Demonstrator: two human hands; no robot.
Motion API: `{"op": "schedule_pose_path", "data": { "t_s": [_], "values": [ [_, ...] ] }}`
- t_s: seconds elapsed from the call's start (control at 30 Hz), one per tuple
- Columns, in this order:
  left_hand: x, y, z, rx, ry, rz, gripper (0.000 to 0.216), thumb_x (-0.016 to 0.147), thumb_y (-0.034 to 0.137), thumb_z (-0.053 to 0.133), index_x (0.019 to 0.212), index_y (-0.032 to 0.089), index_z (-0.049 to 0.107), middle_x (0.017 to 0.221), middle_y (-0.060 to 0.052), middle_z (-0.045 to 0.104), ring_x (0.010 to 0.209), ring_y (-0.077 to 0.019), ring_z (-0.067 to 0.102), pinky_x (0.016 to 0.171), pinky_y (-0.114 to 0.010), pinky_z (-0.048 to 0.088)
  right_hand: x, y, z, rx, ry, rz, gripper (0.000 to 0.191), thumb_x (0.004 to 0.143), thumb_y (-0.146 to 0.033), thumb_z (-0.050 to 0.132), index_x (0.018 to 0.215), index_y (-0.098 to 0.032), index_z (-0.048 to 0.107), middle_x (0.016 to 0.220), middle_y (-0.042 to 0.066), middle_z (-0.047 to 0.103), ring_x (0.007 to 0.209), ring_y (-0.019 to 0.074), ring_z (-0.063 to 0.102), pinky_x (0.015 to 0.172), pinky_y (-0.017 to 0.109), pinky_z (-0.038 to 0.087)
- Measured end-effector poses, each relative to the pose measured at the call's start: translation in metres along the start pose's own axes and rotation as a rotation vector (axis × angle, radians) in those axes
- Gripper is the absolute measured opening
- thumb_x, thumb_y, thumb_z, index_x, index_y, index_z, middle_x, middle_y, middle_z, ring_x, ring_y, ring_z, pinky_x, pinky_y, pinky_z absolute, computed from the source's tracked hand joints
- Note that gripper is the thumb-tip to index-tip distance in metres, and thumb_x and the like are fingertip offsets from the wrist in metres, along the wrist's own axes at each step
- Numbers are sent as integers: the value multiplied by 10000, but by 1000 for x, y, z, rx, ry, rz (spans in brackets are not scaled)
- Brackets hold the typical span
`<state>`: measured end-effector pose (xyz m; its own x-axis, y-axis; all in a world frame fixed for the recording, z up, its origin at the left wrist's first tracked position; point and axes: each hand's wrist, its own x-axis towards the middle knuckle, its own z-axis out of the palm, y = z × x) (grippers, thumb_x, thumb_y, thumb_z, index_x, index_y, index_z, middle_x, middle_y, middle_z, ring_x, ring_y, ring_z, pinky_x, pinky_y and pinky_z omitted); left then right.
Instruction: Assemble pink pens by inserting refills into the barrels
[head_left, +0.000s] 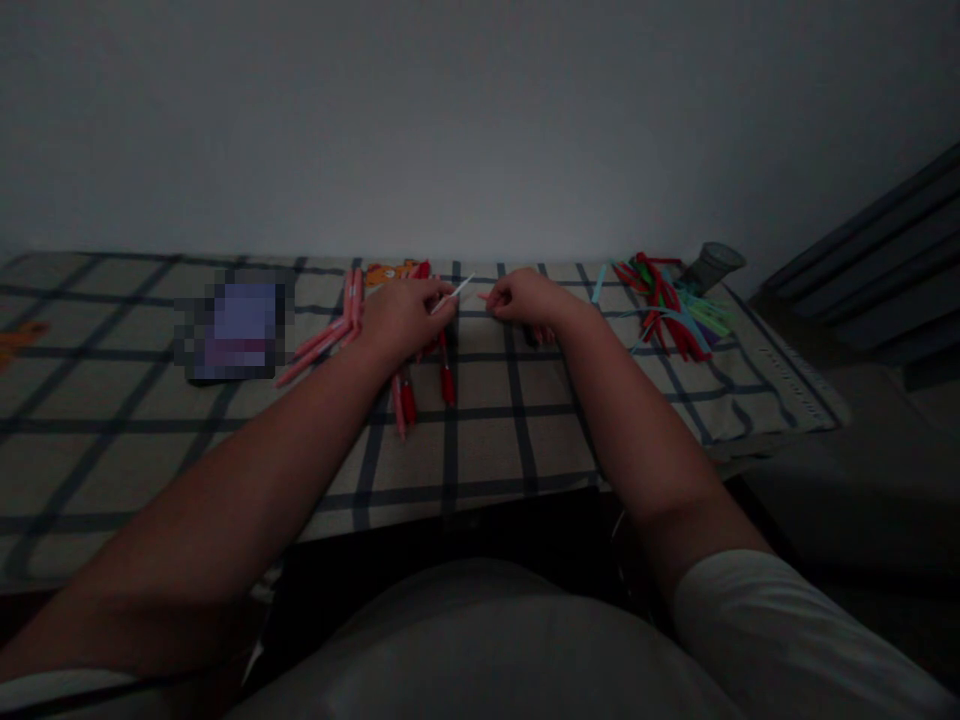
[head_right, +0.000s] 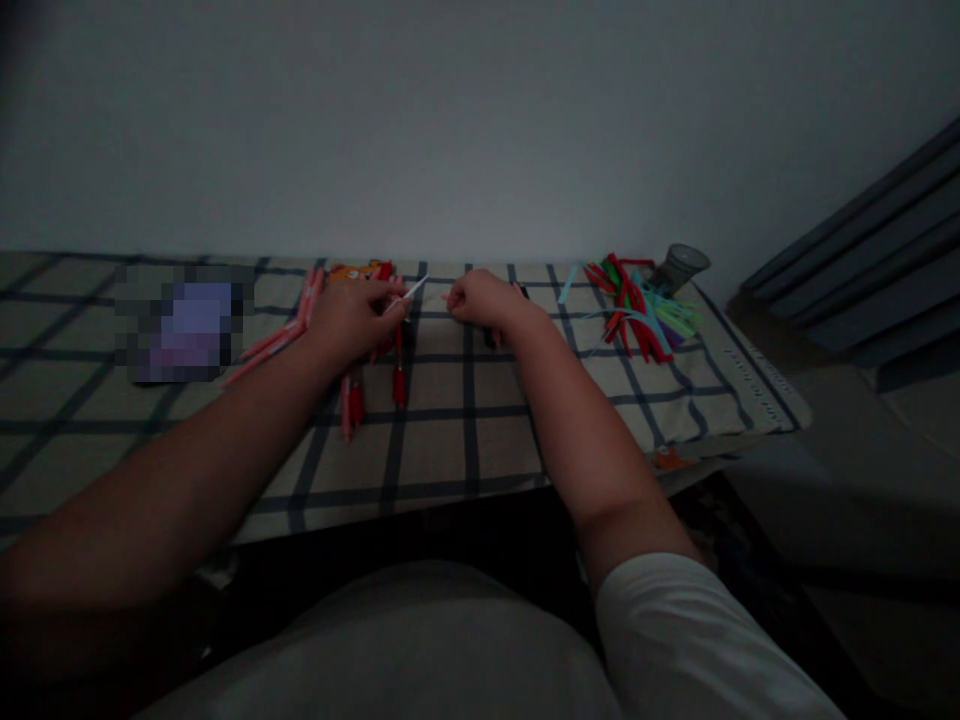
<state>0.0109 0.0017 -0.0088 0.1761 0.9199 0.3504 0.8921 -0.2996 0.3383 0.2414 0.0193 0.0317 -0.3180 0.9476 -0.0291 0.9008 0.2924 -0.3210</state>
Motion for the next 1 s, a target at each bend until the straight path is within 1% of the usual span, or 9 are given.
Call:
{"op": "schedule_pose_path", "data": {
  "t_s": [0.03,0.17,0.3,0.47,0.63,0.8,0.83,0.93,1.0],
  "values": [
    [0,0,0,1,-4,-4,427,1054,484,651,1353,310,901,1078,-74,896,1019,-307,782,829,-382,519,-2,-2,-1,-2,2,16,231,985,-164,731,1118,-164,920,965,107,870,750,210,767,696,309,513],
    [-1,2,-3,-3,-19,-21,412,1068,475,656,1359,307,895,1106,-79,893,1049,-315,786,862,-395,530,-8,-6,-6,2,-101,65,256,1055,-198,670,1159,-161,902,831,81,817,528,170,665,605,327,477],
    [-1,3,-3,10,-25,-13,416,1071,462,658,1377,302,890,1139,-83,893,1065,-318,785,881,-399,535,-6,-5,-5,-1,-112,57,255,1045,-169,650,1130,-162,890,847,74,822,485,148,614,566,330,437],
    [-1,1,-1,17,-15,0,421,1073,470,653,1381,307,890,1168,-86,897,1087,-324,797,880,-402,542,-3,-4,-3,-34,-97,52,242,1038,-187,663,1089,-174,898,885,84,838,545,152,638,614,338,444],
    [0,0,0,24,-21,-6,406,1063,465,673,1369,314,893,1155,-82,901,1092,-334,802,865,-401,549,-7,-6,-5,-25,-88,56,220,1032,-201,700,1123,-177,898,891,83,833,583,162,666,662,337,474],
    [-1,0,0,28,-7,-8,397,1065,467,670,1344,313,906,1153,-76,905,1093,-325,804,875,-391,551,-2,-2,-1,14,-78,46,247,1059,-260,668,1087,-145,884,805,91,789,633,221,705,697,347,506],
    [-1,1,-1,28,-14,-10,395,1062,460,669,1335,307,910,1159,-79,905,1090,-325,806,872,-387,550,1,0,1,67,-36,-1,240,1050,-258,674,1088,-139,879,838,99,803,697,230,724,730,342,522],
    [-1,2,-2,35,-40,-9,403,1055,442,658,1319,282,917,1163,-92,907,1069,-321,808,843,-371,542,16,9,9,223,124,-151,177,943,-155,722,1045,-122,863,1037,137,851,924,235,741,865,330,548],
    [-1,2,-3,48,-46,-14,414,1051,445,653,1317,271,918,1162,-102,907,1064,-326,809,824,-373,534,26,15,13,310,185,-210,166,917,-200,757,1036,-138,855,1031,123,840,943,237,718,883,339,550]
  ]
}}
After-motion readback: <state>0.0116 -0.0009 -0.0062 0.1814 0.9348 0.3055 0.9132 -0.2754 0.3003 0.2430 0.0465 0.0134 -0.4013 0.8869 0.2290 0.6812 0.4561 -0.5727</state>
